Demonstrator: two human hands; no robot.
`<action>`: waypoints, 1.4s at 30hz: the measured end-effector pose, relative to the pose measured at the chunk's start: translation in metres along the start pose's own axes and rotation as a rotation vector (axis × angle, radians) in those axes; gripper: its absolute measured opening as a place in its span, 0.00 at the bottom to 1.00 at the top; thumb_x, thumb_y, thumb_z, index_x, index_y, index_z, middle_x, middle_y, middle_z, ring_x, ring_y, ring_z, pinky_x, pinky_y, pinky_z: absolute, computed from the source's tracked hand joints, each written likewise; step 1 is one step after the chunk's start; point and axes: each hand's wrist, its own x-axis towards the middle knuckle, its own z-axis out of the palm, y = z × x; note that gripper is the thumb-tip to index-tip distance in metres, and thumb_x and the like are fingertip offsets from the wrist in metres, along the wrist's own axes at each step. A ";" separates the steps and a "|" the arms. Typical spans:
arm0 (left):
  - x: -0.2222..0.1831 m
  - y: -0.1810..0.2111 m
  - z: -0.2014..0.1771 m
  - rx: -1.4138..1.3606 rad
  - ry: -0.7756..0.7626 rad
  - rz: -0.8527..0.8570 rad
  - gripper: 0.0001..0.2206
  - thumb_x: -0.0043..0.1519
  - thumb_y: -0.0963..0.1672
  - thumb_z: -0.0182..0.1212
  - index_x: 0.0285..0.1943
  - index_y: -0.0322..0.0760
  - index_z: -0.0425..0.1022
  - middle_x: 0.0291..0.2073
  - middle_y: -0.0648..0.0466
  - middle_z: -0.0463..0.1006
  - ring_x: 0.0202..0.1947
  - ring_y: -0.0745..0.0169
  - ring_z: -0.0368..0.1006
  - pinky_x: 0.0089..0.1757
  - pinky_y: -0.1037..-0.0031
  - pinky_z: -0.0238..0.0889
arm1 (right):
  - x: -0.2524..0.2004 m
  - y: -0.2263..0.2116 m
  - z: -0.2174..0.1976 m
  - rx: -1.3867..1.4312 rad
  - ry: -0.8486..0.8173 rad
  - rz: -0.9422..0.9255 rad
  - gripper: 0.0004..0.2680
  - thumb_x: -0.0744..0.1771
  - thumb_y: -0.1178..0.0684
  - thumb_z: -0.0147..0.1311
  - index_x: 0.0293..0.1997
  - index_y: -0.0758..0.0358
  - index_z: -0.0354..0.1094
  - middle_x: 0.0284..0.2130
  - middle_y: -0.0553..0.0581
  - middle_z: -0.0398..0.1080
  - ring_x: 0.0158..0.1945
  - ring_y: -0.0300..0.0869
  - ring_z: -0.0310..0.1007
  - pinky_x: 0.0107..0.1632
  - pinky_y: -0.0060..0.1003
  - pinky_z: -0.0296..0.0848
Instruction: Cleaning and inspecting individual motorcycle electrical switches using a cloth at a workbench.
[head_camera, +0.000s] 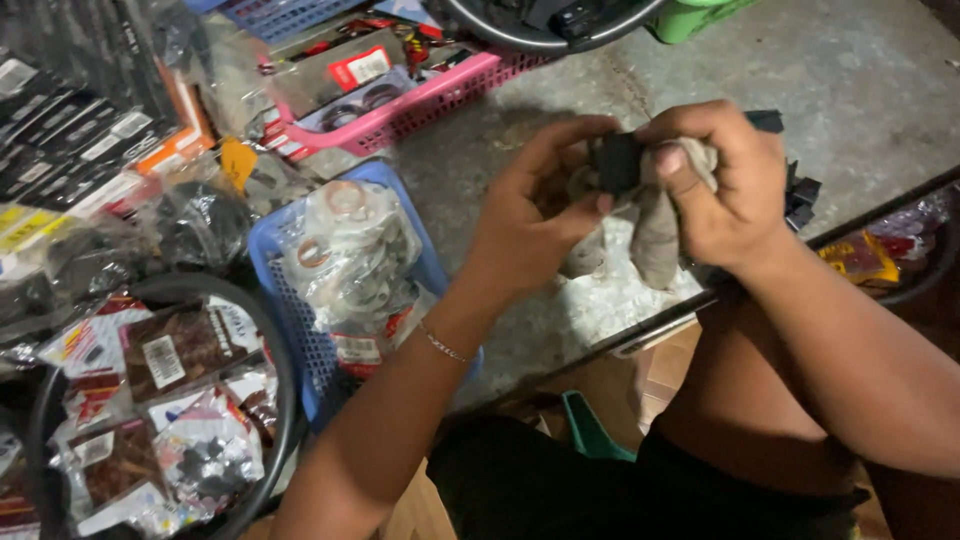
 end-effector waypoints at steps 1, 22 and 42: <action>0.001 0.001 0.000 -0.022 -0.022 -0.002 0.28 0.60 0.31 0.63 0.69 0.43 0.67 0.54 0.48 0.81 0.49 0.62 0.77 0.51 0.73 0.70 | -0.002 0.003 -0.001 0.021 -0.007 0.029 0.06 0.73 0.62 0.50 0.53 0.77 0.62 0.41 0.67 0.72 0.33 0.46 0.66 0.41 0.38 0.67; 0.009 0.004 -0.008 0.107 0.187 -0.104 0.19 0.60 0.54 0.62 0.48 0.36 0.77 0.36 0.51 0.81 0.36 0.65 0.77 0.41 0.78 0.73 | 0.013 0.022 0.011 0.087 0.098 -0.288 0.15 0.73 0.54 0.49 0.62 0.75 0.51 0.56 0.78 0.65 0.54 0.65 0.74 0.55 0.55 0.80; 0.011 0.009 -0.017 0.329 0.192 0.028 0.10 0.67 0.45 0.57 0.53 0.38 0.72 0.34 0.57 0.75 0.31 0.71 0.67 0.33 0.78 0.61 | 0.021 0.020 0.004 -0.017 -0.169 -0.060 0.11 0.66 0.60 0.57 0.50 0.77 0.66 0.50 0.72 0.68 0.43 0.54 0.72 0.44 0.44 0.74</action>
